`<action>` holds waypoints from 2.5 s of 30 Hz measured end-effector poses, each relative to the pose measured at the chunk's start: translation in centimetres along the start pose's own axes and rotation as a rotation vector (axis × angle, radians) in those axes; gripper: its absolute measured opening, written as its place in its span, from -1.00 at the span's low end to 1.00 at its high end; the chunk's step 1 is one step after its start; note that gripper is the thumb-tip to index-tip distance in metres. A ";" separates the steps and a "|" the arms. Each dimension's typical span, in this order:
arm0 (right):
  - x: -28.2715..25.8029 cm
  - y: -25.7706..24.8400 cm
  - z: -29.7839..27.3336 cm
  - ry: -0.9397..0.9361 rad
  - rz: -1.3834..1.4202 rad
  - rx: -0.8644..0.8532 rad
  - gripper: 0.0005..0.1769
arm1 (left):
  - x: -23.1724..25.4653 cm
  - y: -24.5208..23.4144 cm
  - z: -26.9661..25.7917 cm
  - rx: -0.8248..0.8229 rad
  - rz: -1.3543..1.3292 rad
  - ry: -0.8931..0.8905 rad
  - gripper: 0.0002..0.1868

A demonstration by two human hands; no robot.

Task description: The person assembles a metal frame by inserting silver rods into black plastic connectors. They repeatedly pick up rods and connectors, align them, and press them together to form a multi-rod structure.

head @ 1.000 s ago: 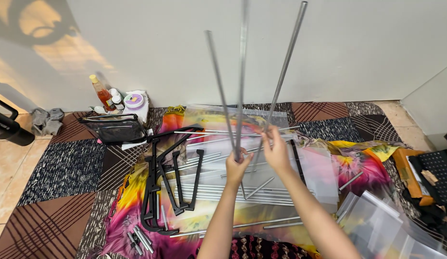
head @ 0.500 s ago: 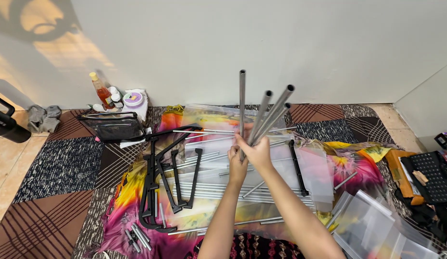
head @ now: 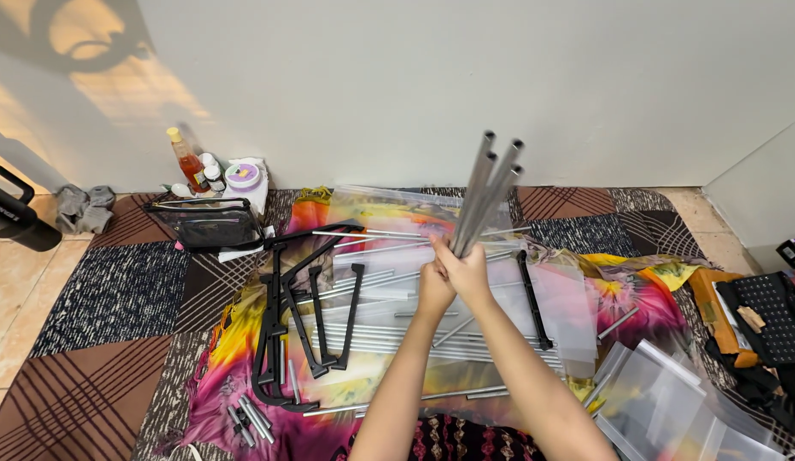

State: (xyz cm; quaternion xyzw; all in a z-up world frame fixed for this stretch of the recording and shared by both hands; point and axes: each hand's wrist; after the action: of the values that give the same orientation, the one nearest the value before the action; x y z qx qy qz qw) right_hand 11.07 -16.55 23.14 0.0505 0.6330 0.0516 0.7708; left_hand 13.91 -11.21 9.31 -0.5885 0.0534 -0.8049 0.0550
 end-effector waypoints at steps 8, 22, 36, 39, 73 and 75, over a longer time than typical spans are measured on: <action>6.1 -3.2 -0.9 -0.213 0.099 -0.407 -0.54 | -3.0 -2.9 -2.1 0.000 -0.205 -0.225 -0.75; 28.2 -2.6 -11.1 0.106 -1.240 -0.656 -0.05 | 1.9 -10.6 -0.4 0.288 -0.216 -0.227 -0.41; 28.6 -7.4 -3.6 0.121 -1.433 -0.445 -0.41 | -1.0 -10.2 3.2 0.334 -0.228 -0.207 -0.43; 29.5 -8.9 -1.0 0.207 -1.491 -0.439 -0.38 | -1.8 -9.1 3.6 0.309 -0.231 -0.256 -0.45; 34.0 -11.3 6.6 -0.157 -1.570 -0.558 -0.47 | -1.0 -9.3 3.3 0.213 -0.196 -0.301 -0.36; 33.2 -11.8 5.3 -0.135 -1.544 -0.610 -0.56 | -1.0 -8.8 3.4 0.227 -0.145 -0.249 -0.34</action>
State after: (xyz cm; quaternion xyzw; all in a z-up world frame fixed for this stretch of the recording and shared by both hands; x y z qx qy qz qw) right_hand 22.88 -23.51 -9.76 -0.6057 0.4005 -0.3255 0.6056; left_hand 17.19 -2.40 10.76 -0.6759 -0.0878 -0.7285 0.0690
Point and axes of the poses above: each hand's wrist, its own z-axis towards the middle knuckle, its own y-axis out of the palm, x = y × z, and after that the axes turned 4 degrees about -x, right-handed
